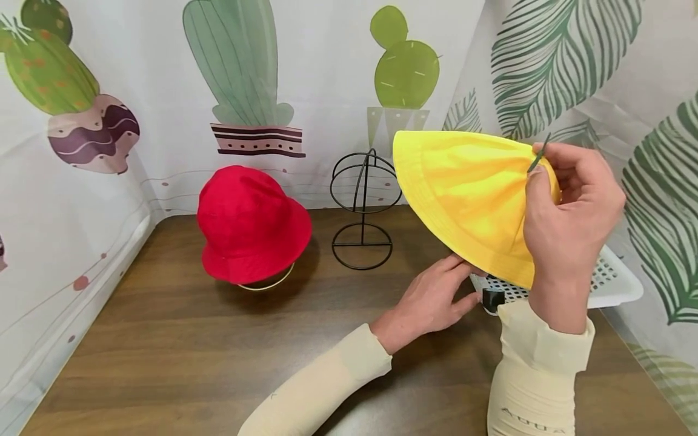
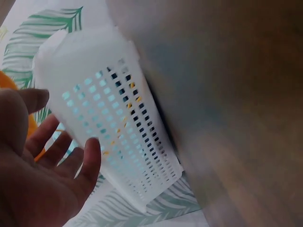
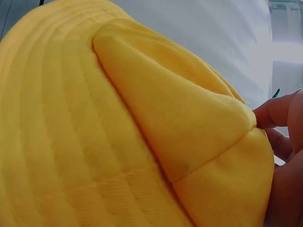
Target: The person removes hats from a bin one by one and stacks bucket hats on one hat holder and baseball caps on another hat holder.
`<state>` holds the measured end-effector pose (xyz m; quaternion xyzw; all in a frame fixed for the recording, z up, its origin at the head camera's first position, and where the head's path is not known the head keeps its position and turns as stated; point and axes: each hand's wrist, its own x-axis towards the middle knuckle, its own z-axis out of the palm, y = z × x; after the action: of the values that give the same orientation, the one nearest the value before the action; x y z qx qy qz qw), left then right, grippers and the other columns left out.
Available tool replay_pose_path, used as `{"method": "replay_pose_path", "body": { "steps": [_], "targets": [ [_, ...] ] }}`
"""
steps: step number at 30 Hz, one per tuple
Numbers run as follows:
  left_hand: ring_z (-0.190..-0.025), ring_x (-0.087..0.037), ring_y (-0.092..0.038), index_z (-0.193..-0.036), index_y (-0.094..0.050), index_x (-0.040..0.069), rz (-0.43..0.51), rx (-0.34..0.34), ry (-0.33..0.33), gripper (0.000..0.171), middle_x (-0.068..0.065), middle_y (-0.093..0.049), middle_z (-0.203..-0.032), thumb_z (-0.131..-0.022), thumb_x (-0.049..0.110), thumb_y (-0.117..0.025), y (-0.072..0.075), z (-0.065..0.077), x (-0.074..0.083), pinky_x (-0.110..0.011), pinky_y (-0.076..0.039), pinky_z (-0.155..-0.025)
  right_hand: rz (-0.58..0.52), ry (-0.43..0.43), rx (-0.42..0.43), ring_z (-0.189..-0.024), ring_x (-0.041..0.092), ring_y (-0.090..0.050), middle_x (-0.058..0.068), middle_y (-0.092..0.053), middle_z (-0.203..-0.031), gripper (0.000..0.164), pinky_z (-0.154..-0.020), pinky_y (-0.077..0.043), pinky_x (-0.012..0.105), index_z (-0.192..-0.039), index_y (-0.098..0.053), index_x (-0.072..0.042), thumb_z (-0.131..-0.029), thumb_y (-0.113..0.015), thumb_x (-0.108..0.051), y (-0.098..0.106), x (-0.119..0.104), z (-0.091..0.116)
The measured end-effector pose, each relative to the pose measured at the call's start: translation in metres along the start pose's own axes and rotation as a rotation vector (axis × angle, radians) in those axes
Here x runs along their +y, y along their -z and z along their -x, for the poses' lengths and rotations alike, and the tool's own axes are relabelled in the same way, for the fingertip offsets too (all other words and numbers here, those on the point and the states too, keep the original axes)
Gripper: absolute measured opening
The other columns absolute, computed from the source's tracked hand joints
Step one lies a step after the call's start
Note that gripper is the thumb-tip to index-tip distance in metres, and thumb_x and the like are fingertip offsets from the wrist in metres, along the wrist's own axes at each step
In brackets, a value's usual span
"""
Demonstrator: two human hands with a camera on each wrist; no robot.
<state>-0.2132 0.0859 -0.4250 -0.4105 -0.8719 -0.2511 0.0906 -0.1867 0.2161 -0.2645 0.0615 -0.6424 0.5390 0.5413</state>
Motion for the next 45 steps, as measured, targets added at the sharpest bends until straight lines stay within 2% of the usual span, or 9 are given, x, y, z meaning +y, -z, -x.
{"method": "replay_pose_path", "body": {
  "steps": [3, 10, 13, 14, 19, 22, 26, 33, 45],
  "targets": [
    [-0.131, -0.003, -0.054, -0.135, -0.065, 0.026, 0.044, -0.052, -0.005, 0.033, 0.011, -0.056, -0.14, -0.104, 0.038, -0.068, 0.004, -0.001, -0.003, -0.019, -0.047, -0.106, -0.011, 0.008, -0.004, -0.078, 0.018, -0.066, 0.013, -0.076, -0.101, 0.019, -0.075, -0.057, 0.021, -0.101, -0.077, 0.01, -0.092, -0.06, 0.005, -0.002, -0.009, 0.002],
    [-0.145, -0.005, -0.045, -0.159, -0.048, 0.021, 0.195, -0.121, -0.046, 0.056, 0.008, -0.05, -0.159, -0.107, 0.035, -0.064, 0.025, 0.001, -0.016, -0.02, -0.036, -0.117, -0.057, 0.028, 0.006, -0.079, 0.024, -0.068, 0.018, -0.075, -0.101, 0.021, -0.075, -0.058, 0.022, -0.101, -0.076, 0.013, -0.092, -0.057, 0.008, -0.005, -0.031, 0.008],
    [-0.138, -0.004, -0.05, -0.16, -0.045, 0.023, 0.243, -0.117, -0.066, 0.059, 0.011, -0.051, -0.158, -0.106, 0.034, -0.066, 0.041, 0.003, -0.023, -0.02, -0.037, -0.116, -0.083, 0.04, 0.012, -0.078, 0.025, -0.068, 0.02, -0.074, -0.101, 0.022, -0.076, -0.058, 0.023, -0.101, -0.076, 0.014, -0.091, -0.056, 0.009, -0.006, -0.036, 0.009],
    [-0.124, -0.004, -0.059, -0.161, -0.044, 0.026, 0.27, -0.117, -0.066, 0.06, 0.012, -0.051, -0.157, -0.105, 0.035, -0.067, 0.047, 0.005, -0.025, -0.019, -0.043, -0.11, -0.092, 0.043, 0.014, -0.078, 0.025, -0.068, 0.02, -0.074, -0.1, 0.022, -0.076, -0.059, 0.023, -0.101, -0.076, 0.014, -0.091, -0.057, 0.009, -0.006, -0.037, 0.009],
    [-0.1, -0.007, -0.056, -0.158, -0.044, 0.035, 0.434, -0.113, -0.064, 0.064, 0.02, -0.049, -0.152, -0.102, 0.042, -0.071, 0.069, 0.012, -0.033, -0.024, -0.052, -0.091, -0.249, 0.031, 0.031, -0.081, 0.029, -0.07, 0.024, -0.073, -0.099, 0.016, -0.082, -0.06, 0.027, -0.101, -0.072, 0.018, -0.09, -0.064, 0.01, -0.003, -0.035, 0.01],
    [-0.116, -0.004, -0.055, -0.157, -0.045, 0.035, 0.497, -0.14, -0.062, 0.063, 0.021, -0.048, -0.152, -0.101, 0.044, -0.072, 0.073, 0.016, -0.035, -0.026, -0.053, -0.096, -0.374, 0.017, 0.05, -0.082, 0.031, -0.07, 0.026, -0.073, -0.097, 0.017, -0.083, -0.06, 0.029, -0.1, -0.069, 0.023, -0.088, -0.068, 0.011, -0.001, -0.033, 0.01],
    [-0.115, -0.002, -0.055, -0.154, -0.052, 0.033, 0.538, -0.167, -0.066, 0.055, 0.021, -0.052, -0.148, -0.102, 0.043, -0.07, 0.074, 0.021, -0.038, -0.029, -0.053, -0.097, -0.439, -0.002, 0.071, -0.079, 0.03, -0.067, 0.026, -0.073, -0.096, 0.019, -0.082, -0.058, 0.029, -0.1, -0.068, 0.024, -0.086, -0.07, 0.012, -0.001, -0.035, 0.012],
    [-0.114, -0.007, -0.056, -0.148, -0.057, 0.021, 0.684, -0.117, -0.131, 0.047, 0.011, -0.059, -0.138, -0.103, 0.024, -0.072, 0.077, 0.019, -0.042, -0.029, -0.057, -0.091, -0.478, -0.027, 0.126, -0.076, 0.03, -0.062, 0.025, -0.071, -0.095, 0.02, -0.078, -0.054, 0.032, -0.1, -0.067, 0.025, -0.085, -0.07, 0.012, -0.003, -0.046, 0.016],
    [-0.101, -0.012, -0.067, -0.131, -0.064, 0.012, 0.809, 0.01, -0.127, 0.031, 0.004, -0.071, -0.121, -0.101, 0.017, -0.072, 0.094, 0.024, -0.04, -0.035, -0.059, -0.093, -0.534, -0.067, 0.247, -0.088, 0.038, -0.063, 0.028, -0.067, -0.099, 0.016, -0.087, -0.057, 0.041, -0.102, -0.066, 0.022, -0.087, -0.063, 0.015, -0.003, -0.048, 0.016]
  ]
}}
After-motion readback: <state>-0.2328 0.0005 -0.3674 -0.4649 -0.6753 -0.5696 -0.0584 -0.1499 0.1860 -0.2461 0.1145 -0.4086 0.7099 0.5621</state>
